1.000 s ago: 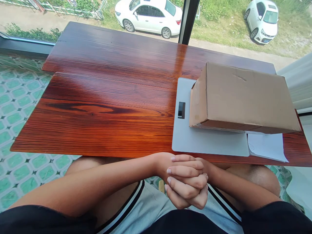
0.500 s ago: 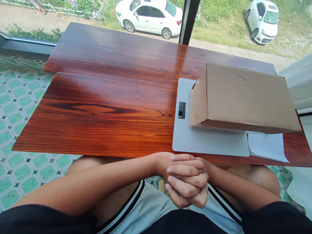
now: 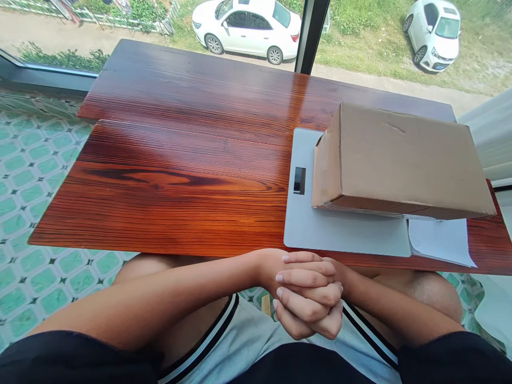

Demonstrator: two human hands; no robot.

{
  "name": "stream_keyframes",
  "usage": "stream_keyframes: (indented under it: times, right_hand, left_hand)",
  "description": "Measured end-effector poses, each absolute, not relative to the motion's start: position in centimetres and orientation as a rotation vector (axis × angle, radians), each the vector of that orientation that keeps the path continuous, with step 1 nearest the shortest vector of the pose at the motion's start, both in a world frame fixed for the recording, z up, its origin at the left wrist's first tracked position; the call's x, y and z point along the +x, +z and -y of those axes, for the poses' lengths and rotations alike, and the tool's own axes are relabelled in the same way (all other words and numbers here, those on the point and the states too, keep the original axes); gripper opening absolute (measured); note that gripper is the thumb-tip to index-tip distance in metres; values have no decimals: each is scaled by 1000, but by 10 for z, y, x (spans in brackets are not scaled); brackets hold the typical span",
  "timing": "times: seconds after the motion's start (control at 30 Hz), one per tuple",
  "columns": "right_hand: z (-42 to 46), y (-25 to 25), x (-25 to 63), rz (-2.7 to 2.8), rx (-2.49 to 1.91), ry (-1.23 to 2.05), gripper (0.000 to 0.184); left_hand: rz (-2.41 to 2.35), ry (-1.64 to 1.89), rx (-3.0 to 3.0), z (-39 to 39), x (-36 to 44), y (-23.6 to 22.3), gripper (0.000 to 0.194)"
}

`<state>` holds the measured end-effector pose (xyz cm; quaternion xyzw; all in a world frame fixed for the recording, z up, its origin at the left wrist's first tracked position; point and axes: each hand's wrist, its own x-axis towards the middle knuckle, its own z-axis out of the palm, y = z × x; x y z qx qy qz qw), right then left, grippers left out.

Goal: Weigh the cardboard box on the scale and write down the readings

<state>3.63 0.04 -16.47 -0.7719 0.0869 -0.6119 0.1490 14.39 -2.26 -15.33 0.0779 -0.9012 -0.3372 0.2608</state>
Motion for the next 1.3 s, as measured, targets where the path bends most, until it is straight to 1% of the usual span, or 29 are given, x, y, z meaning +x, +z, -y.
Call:
stream_keyframes:
  times: [0.03, 0.2, 0.3, 0.4, 0.53, 0.67, 0.83, 0.97, 1.07, 1.2, 1.3]
  right_hand:
    - [0, -166, 37, -263, -2210, -1766, 10]
    - [2, -169, 39, -247, -2197, -1804, 11]
    - [3, -169, 39, -233, -2207, -1779, 11]
    - [2, -168, 40, -259, -2173, -1794, 13]
    - [-2, -166, 41, -275, -2148, -1798, 10]
    - [-2, -167, 41, -267, -2146, -1777, 10]
    - [-1, -165, 40, -249, -2178, -1805, 13]
    - [-2, -160, 38, -268, -2202, -1780, 10]
    - [-3, -158, 36, -304, -2201, -1734, 11]
    - [-3, -160, 33, -269, -2192, -1714, 12]
    - [-3, -162, 34, -269, -2189, -1653, 19]
  left_hand:
    - [2438, -893, 148, 28, 140, -155, 47]
    - [2600, -923, 39, 38, 139, -149, 26]
    - [2600, -948, 127, 27, 151, -143, 17]
    - [2569, -1004, 286, 21, 157, -144, 19]
    - [2614, -1016, 153, 35, 149, -156, 24]
    - [2656, -1056, 182, 43, 143, -162, 29]
    - [2649, -1077, 233, 28, 148, -148, 32]
    - [2675, -972, 275, 17, 154, -134, 36]
    - [2689, -933, 258, 13, 158, -130, 34]
    - [2605, -1017, 299, 9, 160, -135, 32]
    - [2548, -1099, 317, 6, 159, -140, 33]
